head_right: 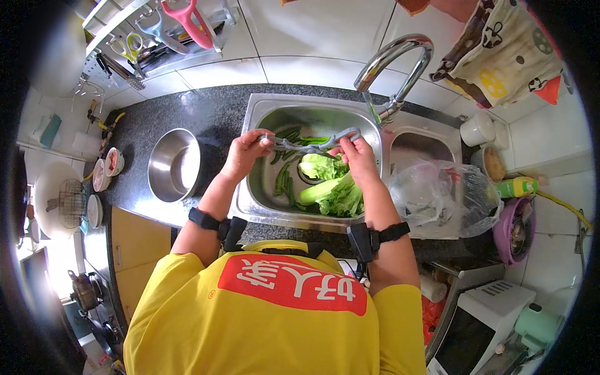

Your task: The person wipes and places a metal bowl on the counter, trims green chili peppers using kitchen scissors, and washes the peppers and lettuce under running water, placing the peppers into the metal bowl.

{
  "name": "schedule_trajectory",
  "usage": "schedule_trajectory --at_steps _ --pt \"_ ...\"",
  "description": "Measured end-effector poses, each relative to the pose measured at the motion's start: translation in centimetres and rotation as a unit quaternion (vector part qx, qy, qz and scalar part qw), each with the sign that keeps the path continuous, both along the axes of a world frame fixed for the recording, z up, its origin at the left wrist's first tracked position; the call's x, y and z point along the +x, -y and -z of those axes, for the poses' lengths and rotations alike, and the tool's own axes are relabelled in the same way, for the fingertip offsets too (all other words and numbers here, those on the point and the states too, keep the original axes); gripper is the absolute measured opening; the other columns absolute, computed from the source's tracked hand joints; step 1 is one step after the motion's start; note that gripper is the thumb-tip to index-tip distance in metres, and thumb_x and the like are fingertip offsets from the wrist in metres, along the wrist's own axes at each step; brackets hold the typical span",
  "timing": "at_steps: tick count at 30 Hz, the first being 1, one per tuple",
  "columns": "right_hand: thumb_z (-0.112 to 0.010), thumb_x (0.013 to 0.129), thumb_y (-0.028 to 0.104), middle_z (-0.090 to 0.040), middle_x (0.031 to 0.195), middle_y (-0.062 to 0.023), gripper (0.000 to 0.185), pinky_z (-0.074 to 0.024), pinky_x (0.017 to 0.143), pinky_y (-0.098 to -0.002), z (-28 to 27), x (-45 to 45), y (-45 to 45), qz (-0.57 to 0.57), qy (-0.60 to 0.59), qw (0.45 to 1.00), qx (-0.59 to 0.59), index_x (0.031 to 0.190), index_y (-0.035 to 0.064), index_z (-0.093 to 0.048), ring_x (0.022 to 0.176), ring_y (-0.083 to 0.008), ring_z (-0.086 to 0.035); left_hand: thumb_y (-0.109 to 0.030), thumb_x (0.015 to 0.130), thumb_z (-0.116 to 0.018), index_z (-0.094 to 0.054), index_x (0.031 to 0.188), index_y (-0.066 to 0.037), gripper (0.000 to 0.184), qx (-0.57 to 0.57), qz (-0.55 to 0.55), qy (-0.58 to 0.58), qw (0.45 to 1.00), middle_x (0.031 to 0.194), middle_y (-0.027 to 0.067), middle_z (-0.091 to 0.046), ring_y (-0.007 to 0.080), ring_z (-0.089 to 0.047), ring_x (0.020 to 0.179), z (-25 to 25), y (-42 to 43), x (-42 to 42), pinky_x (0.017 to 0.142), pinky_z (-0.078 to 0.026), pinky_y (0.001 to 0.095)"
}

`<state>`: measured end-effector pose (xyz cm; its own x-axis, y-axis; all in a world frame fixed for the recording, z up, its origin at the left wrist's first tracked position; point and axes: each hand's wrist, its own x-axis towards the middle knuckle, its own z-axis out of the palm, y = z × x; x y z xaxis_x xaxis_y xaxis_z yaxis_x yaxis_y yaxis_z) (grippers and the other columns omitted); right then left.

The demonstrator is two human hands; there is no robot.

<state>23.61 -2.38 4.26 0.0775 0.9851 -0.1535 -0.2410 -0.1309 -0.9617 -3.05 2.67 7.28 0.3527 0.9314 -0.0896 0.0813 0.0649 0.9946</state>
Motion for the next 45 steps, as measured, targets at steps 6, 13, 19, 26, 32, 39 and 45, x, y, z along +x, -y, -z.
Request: schedule_trajectory --at_steps 6,13,19,26,32,39,45 --pt "-0.055 0.085 0.018 -0.06 0.079 -0.0012 0.014 -0.0397 0.057 -0.0219 -0.1 -1.2 0.9 0.033 0.085 0.996 0.013 0.088 0.0044 -0.058 0.064 -0.0079 -0.051 -0.012 0.082 -0.059 -0.059 0.1 -0.004 0.02 0.065 -0.008 -0.1 0.993 0.085 0.005 -0.061 0.0125 -0.058 0.08 -0.1 0.9 0.4 0.069 -0.049 0.0272" --pt "-0.052 0.086 0.013 -0.058 0.066 -0.0068 0.013 -0.0452 0.051 -0.0264 -5.6 -5.9 2.3 0.082 0.28 0.95 0.114 0.094 0.0036 -0.055 0.056 -0.0127 -0.057 -0.015 0.07 -0.066 -0.06 0.086 -0.006 0.019 0.422 -0.025 -0.196 0.885 0.076 0.0113 -0.06 0.0299 -0.059 0.07 -5.1 2.8 4.1 0.061 -0.047 0.0364" --pt "-0.049 0.086 0.012 -0.057 0.07 -0.0148 0.012 -0.0465 0.059 -0.0359 -3.6 -5.2 3.0 0.054 0.445 0.883 0.14 0.093 0.0017 -0.051 0.061 -0.0264 -0.059 -0.012 0.075 -0.062 -0.06 0.089 -0.004 0.016 0.384 0.034 -0.213 0.898 0.08 0.0141 -0.061 0.0312 -0.06 0.072 -2.6 3.3 3.3 0.063 -0.049 0.0361" --pt "-0.05 0.081 0.006 -0.056 0.082 -0.0206 0.013 -0.0427 0.067 -0.0451 -4.3 -6.4 3.1 0.058 0.514 0.846 0.129 0.093 0.0019 -0.047 0.077 -0.0385 -0.055 -0.012 0.073 -0.059 -0.056 0.084 -0.005 0.013 0.424 -0.009 -0.221 0.878 0.07 0.0108 -0.055 0.0272 -0.056 0.065 -1.5 4.9 4.6 0.055 -0.047 0.0364" --pt "-0.051 0.081 0.004 -0.055 0.08 -0.0203 0.012 -0.0425 0.066 -0.0439 -3.9 -6.5 3.5 0.016 0.483 0.861 0.159 0.092 0.002 -0.047 0.077 -0.0387 -0.054 -0.013 0.076 -0.058 -0.057 0.101 -0.008 0.025 0.406 0.061 -0.233 0.881 0.069 0.0127 -0.058 0.0305 -0.058 0.063 -1.8 5.4 3.5 0.055 -0.047 0.0378" --pt "-0.057 0.079 0.003 -0.051 0.112 -0.0152 0.046 -0.0476 0.069 -0.0307 -8.6 -8.2 5.7 -0.03 0.371 0.899 0.23 0.122 0.0071 -0.041 0.085 -0.0228 -0.059 -0.008 0.079 -0.059 -0.056 0.105 -0.003 0.026 0.324 0.076 -0.165 0.928 0.078 0.0128 -0.06 0.0205 -0.06 0.07 -6.6 4.8 -0.9 0.062 -0.048 0.0308" --pt "-0.055 0.079 -0.001 -0.049 0.117 -0.0118 0.047 -0.0479 0.067 -0.0248 -6.5 -5.3 6.1 0.006 0.366 0.906 0.211 0.123 0.0073 -0.042 0.084 -0.0165 -0.058 -0.009 0.085 -0.055 -0.057 0.108 -0.003 0.024 0.188 -0.087 -0.236 0.949 0.083 0.0039 -0.061 0.0068 -0.053 0.07 -17.3 3.4 -13.6 0.063 -0.045 0.0222"
